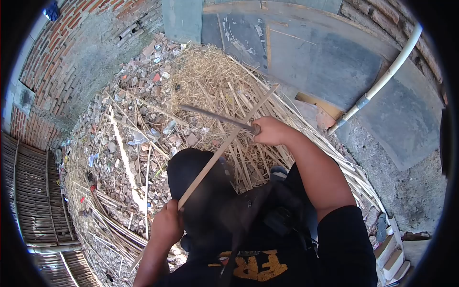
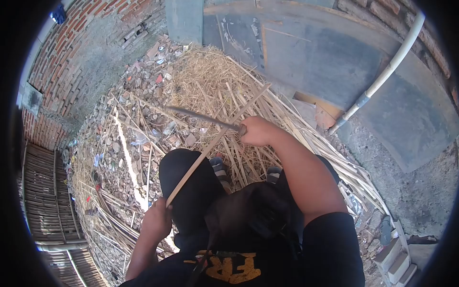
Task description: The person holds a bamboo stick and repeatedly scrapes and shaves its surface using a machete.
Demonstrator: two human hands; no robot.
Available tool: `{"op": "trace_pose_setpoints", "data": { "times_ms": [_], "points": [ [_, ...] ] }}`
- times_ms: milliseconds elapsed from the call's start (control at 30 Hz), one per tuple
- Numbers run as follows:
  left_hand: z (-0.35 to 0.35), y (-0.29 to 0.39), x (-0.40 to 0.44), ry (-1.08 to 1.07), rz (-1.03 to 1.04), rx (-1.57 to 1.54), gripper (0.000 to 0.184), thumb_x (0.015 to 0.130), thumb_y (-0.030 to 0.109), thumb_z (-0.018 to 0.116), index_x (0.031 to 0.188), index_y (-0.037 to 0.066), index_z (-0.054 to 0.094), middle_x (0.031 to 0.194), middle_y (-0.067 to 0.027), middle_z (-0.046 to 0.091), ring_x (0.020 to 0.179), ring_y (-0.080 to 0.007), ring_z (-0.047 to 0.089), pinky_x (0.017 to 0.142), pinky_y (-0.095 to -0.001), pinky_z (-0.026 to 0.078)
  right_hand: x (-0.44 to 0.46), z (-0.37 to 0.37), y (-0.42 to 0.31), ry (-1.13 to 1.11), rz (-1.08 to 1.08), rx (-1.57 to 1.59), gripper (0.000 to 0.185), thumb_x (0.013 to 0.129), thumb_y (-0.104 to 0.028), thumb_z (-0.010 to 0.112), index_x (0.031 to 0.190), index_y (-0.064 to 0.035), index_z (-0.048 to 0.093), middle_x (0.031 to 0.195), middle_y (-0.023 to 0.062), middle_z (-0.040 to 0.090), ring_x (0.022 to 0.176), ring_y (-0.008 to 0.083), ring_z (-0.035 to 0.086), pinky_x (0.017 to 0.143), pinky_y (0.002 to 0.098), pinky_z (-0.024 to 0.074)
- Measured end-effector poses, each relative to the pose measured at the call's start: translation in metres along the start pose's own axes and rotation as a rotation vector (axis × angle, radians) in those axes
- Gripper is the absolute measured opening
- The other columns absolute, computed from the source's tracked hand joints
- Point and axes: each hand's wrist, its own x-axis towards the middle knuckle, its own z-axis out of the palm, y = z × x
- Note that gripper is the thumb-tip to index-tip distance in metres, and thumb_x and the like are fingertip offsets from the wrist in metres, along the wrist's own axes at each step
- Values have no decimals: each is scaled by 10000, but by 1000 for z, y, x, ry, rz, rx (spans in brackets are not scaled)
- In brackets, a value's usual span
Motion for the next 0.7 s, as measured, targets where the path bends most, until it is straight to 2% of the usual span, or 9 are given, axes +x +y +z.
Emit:
{"op": "trace_pose_setpoints", "data": {
  "times_ms": [100,133,267,367,400,500,633,667,700],
  "points": [
    [2,-7,-1,-1,3,-16,200,1012,190,595,1070,7,538,932,-315,674,799,-534,661,707,-615,518,0,-23,16,55,212,181,268,758,-176,683,971,-20,726,863,202,723,868,354,708,786,446,549],
    [0,-8,1,-19,3,-27,205,1018,199,594,1065,7,539,918,-314,674,801,-533,662,706,-613,516,2,-16,19,124,149,108,259,764,-173,679,974,-31,729,858,196,723,864,352,711,785,454,548],
    [-5,-3,7,-106,-36,-92,225,1037,229,587,1040,8,547,837,-307,668,807,-529,660,706,-604,507,-21,1,-33,20,-66,-58,263,767,-196,726,967,-26,712,801,171,704,798,316,700,746,444,529],
    [2,-5,9,-59,-25,-126,228,1043,235,584,1019,12,551,773,-298,657,795,-531,655,701,-604,499,-12,-11,-17,-121,-52,6,244,760,-195,736,930,-24,703,783,159,691,774,298,681,721,433,518],
    [6,-6,8,-24,-10,-139,227,1044,236,583,1012,13,551,754,-294,653,789,-532,652,697,-604,495,-5,-14,-5,-107,33,146,236,755,-194,745,906,-22,690,744,141,669,731,282,652,696,422,505],
    [4,-8,8,-38,-43,-158,227,1044,231,582,990,12,551,747,-295,652,776,-541,645,692,-605,491,3,-12,-7,-100,33,60,274,748,-212,716,939,-15,718,830,200,706,809,350,691,755,453,529],
    [2,-7,4,-54,-40,-182,234,1047,231,576,979,9,548,764,-302,657,786,-545,641,687,-604,487,-16,-2,-34,11,-127,-45,237,750,-182,716,932,-32,696,779,155,681,757,303,668,718,425,509],
    [1,-5,5,-57,-34,-157,234,1047,231,574,983,8,551,768,-304,658,791,-545,641,690,-603,488,-20,2,-39,0,-130,-203,232,747,-166,703,942,-39,704,788,160,692,787,319,695,734,436,525],
    [1,-4,5,-59,-31,-136,235,1048,232,571,987,6,554,773,-306,659,797,-545,641,693,-603,489,-16,1,-33,-11,-81,-127,237,750,-165,701,947,-33,704,792,166,695,794,320,700,738,436,530]
  ]
}}
